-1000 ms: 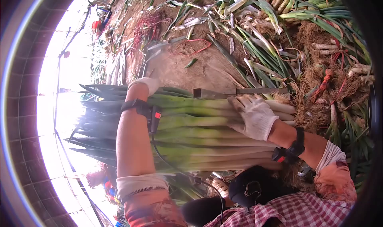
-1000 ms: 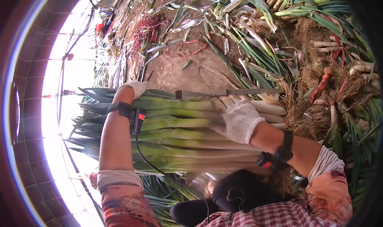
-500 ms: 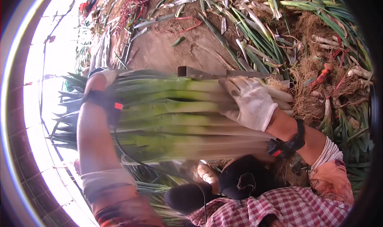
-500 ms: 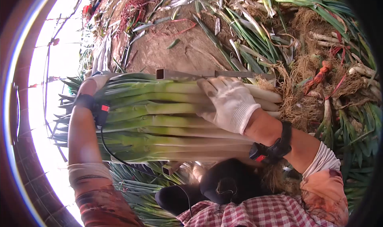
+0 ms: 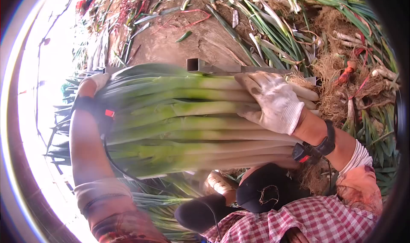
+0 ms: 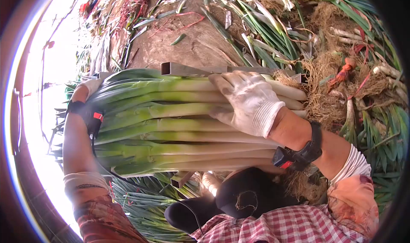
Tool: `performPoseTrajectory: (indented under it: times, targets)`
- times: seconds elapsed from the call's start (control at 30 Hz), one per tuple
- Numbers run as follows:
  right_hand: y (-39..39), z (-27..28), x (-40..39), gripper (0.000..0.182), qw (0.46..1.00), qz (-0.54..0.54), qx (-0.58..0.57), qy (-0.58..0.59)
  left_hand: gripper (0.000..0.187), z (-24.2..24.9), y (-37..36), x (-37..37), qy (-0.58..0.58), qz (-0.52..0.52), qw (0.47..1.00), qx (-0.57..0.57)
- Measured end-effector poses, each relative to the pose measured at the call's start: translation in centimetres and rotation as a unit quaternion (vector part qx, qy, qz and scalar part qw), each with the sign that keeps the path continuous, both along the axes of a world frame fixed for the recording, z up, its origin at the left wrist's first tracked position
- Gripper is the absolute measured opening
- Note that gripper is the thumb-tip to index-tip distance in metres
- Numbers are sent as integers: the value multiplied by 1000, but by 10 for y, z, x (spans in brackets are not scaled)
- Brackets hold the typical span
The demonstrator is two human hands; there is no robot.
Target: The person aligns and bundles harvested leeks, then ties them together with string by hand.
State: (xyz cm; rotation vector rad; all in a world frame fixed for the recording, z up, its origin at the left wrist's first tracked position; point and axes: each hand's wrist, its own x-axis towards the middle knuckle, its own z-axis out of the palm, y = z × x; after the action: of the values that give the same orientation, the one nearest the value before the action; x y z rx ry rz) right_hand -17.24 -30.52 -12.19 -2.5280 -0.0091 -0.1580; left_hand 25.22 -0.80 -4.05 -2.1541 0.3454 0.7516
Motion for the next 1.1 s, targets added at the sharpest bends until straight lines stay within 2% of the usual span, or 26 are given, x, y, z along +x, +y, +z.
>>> performPoseTrajectory:
  times: [0.1,0.17,0.2,0.23,0.3,0.37,0.43,0.5,0.6,0.67,0.77,0.8,0.83,0.9,0.97,1.03,1.1]
  targets:
    - [-1,-3,3,61,1000,16,0,6,49,12,-19,-19,30,-65,997,-27]
    - [1,-6,1,62,1000,16,-10,11,48,6,0,-6,-149,-126,969,-149]
    - [3,-10,1,62,999,11,-36,4,48,29,-22,-37,-173,23,918,-356]
    - [3,-10,0,62,998,4,-61,-2,48,41,-28,-47,-171,18,917,-359]
    - [0,-5,2,62,999,2,-41,23,48,52,-43,-65,-197,-66,941,-267]
    - [0,-3,3,61,996,17,-6,83,51,57,-47,-75,-163,-214,939,-213]
    - [-2,-3,2,60,996,4,-12,93,52,68,-89,-177,-212,-238,911,-262]
    - [1,0,3,59,995,9,-14,103,55,57,-92,-222,-162,-328,886,-284]
    - [3,9,6,62,988,20,-37,145,61,26,-82,-238,-143,-329,893,-274]
    - [3,10,7,64,983,20,-63,169,61,25,-86,-234,-118,-308,902,-280]
    - [5,0,4,65,986,9,-109,128,57,25,-83,-237,-130,-300,901,-284]
    - [3,4,3,62,992,21,-45,119,54,24,-83,-240,-139,-306,896,-290]
    - [-2,4,0,62,991,14,-50,120,54,25,-83,-243,-139,-311,892,-297]
    - [-10,8,-6,61,989,32,-36,143,56,24,-85,-245,-147,-278,906,-282]
    - [-24,20,-21,60,964,36,-112,239,56,18,-86,-248,-166,-283,902,-282]
    - [-34,2,-45,53,975,27,-151,163,57,18,-85,-251,-184,-281,901,-275]
    - [-39,-5,-55,49,976,38,-158,145,60,17,-88,-253,-184,-260,916,-242]
